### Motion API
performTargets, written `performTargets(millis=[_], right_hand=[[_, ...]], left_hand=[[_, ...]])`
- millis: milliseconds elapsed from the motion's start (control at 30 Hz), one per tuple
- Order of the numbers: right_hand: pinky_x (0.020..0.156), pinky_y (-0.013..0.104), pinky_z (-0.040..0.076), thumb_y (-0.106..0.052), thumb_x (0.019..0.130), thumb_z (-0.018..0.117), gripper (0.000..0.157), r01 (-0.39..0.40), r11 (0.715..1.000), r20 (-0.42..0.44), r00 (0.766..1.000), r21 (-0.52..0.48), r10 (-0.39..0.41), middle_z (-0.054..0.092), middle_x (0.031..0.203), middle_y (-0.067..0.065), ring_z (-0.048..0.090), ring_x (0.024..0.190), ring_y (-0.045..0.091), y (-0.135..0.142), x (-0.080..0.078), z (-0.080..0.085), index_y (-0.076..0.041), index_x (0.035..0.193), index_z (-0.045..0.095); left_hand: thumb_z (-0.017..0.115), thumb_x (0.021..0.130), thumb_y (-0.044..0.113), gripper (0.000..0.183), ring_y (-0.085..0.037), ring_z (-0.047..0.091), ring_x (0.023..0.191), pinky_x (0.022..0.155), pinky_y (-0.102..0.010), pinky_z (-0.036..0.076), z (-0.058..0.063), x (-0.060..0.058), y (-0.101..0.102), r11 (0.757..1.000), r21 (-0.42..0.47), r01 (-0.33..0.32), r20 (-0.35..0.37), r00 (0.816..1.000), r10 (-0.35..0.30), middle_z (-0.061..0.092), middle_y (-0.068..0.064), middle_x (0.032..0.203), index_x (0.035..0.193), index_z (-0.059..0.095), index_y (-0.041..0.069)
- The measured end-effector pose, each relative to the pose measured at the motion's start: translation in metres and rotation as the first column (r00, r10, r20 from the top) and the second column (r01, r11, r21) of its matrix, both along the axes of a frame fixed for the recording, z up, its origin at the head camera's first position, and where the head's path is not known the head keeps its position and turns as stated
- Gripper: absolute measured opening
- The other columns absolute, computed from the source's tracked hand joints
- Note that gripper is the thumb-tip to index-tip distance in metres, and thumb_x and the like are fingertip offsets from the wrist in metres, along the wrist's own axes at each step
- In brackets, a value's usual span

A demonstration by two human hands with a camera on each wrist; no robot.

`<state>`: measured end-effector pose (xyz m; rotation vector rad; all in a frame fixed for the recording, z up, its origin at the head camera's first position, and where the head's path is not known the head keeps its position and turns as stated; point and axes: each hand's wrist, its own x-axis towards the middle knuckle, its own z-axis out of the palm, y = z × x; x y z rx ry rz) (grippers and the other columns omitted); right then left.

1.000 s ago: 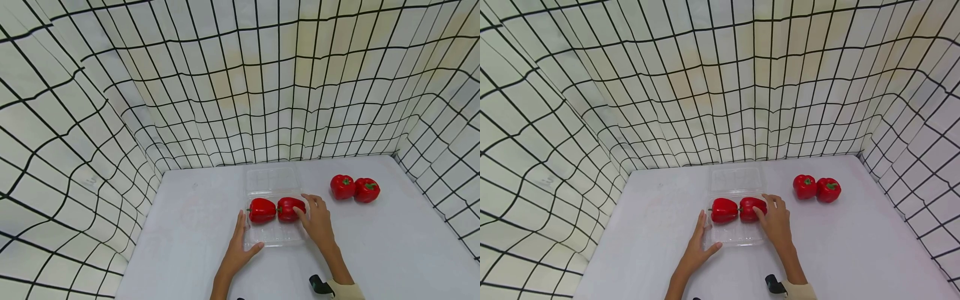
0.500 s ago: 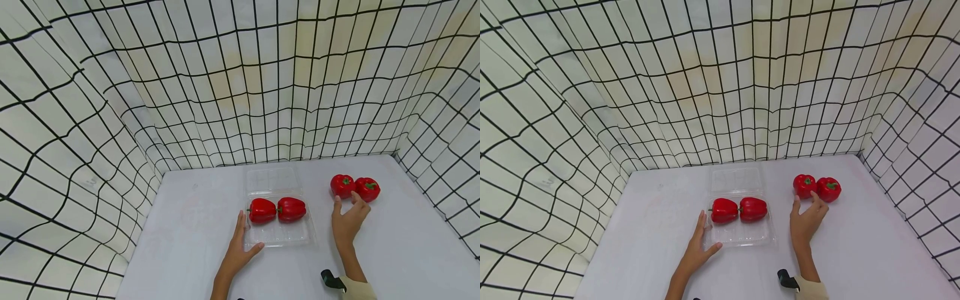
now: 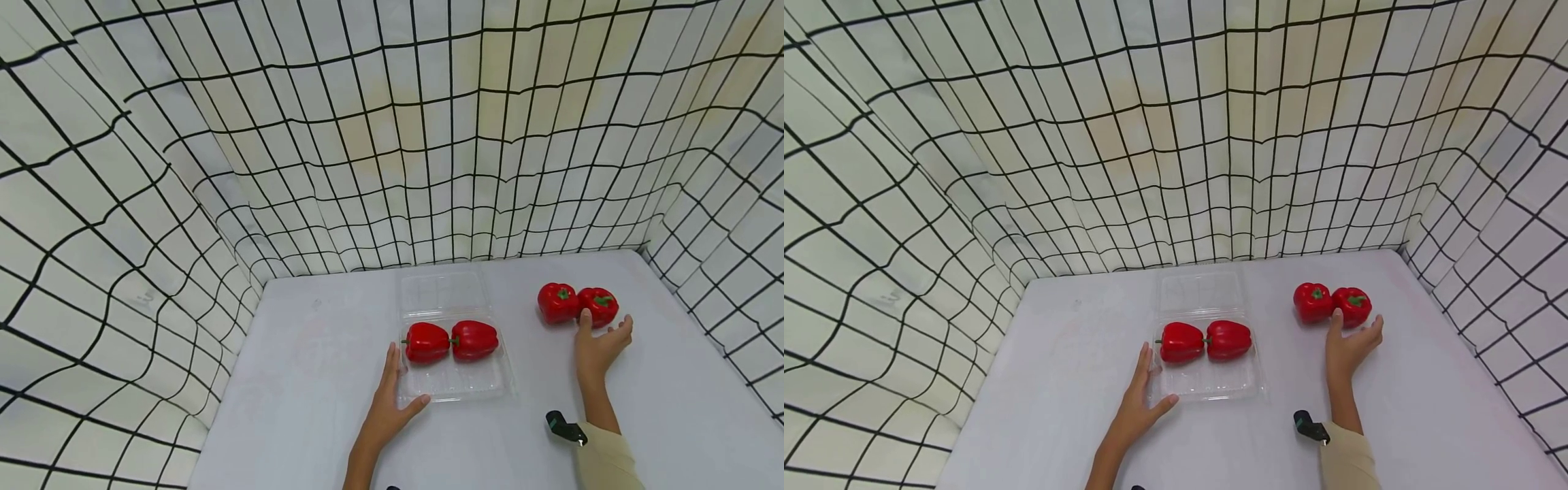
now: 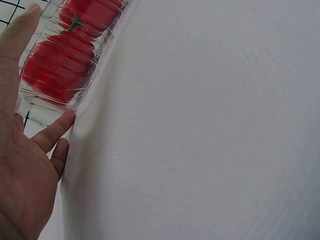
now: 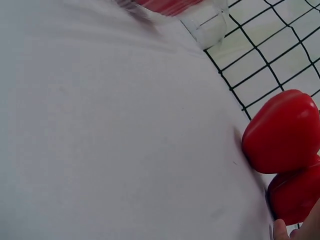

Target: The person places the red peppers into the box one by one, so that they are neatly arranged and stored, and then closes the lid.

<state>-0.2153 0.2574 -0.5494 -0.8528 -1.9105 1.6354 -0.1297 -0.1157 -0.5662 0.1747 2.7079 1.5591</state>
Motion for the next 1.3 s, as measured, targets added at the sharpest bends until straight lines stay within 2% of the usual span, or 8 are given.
performTargets(millis=[300, 600, 933, 1133, 1300], right_hand=[[0.122, 0.043, 0.026, -0.05, 0.095, 0.054, 0.083, -0.041, 0.995, 0.042, 0.998, -0.086, 0.045, 0.01, 0.164, 0.006, 0.014, 0.152, 0.027, 0.021, -0.013, -0.004, -0.023, 0.157, 0.005], [0.121, 0.04, 0.027, -0.051, 0.094, 0.055, 0.08, -0.051, 0.992, 0.065, 0.996, -0.113, 0.059, 0.013, 0.165, 0.004, 0.016, 0.152, 0.025, 0.03, -0.017, -0.005, -0.025, 0.156, 0.011], [0.119, 0.038, 0.032, -0.052, 0.093, 0.057, 0.08, -0.023, 0.997, 0.065, 0.997, -0.08, 0.028, 0.022, 0.162, 0.007, 0.025, 0.148, 0.026, 0.028, -0.017, -0.003, -0.022, 0.155, 0.017], [0.119, 0.034, 0.032, -0.049, 0.094, 0.058, 0.079, 0.04, 0.995, 0.03, 0.999, -0.093, -0.037, 0.022, 0.16, 0.005, 0.025, 0.147, 0.022, 0.026, -0.01, -0.009, -0.021, 0.155, 0.016], [0.119, 0.032, 0.033, -0.054, 0.092, 0.057, 0.078, 0.087, 0.989, 0.008, 0.996, -0.116, -0.086, 0.023, 0.159, 0.002, 0.024, 0.147, 0.018, 0.027, -0.007, -0.009, -0.023, 0.154, 0.02]], left_hand=[[0.074, 0.081, 0.048, 0.101, -0.027, 0.019, 0.151, 0.111, -0.06, 0.033, -0.001, -0.002, -0.001, 1.0, 0.0, 0.005, -0.015, 1.0, -0.005, 0.006, 0.009, 0.166, 0.158, 0.011, 0.03], [0.074, 0.081, 0.047, 0.101, -0.028, 0.021, 0.151, 0.111, -0.059, 0.033, -0.001, -0.002, 0.0, 1.0, 0.01, 0.016, -0.031, 0.999, -0.016, 0.007, 0.007, 0.166, 0.158, 0.012, 0.028], [0.074, 0.08, 0.048, 0.101, -0.026, 0.019, 0.152, 0.111, -0.059, 0.033, -0.002, -0.002, 0.0, 1.0, 0.002, 0.002, -0.009, 1.0, -0.002, 0.006, 0.009, 0.166, 0.158, 0.011, 0.031], [0.074, 0.08, 0.048, 0.101, -0.028, 0.022, 0.151, 0.111, -0.06, 0.033, -0.002, -0.002, 0.0, 1.0, 0.002, -0.002, 0.007, 1.0, 0.002, 0.006, 0.008, 0.166, 0.158, 0.011, 0.031], [0.074, 0.081, 0.047, 0.1, -0.028, 0.022, 0.15, 0.111, -0.06, 0.032, -0.002, -0.002, -0.002, 1.0, 0.008, 0.003, 0.011, 1.0, -0.003, 0.005, 0.009, 0.166, 0.157, 0.01, 0.033]])
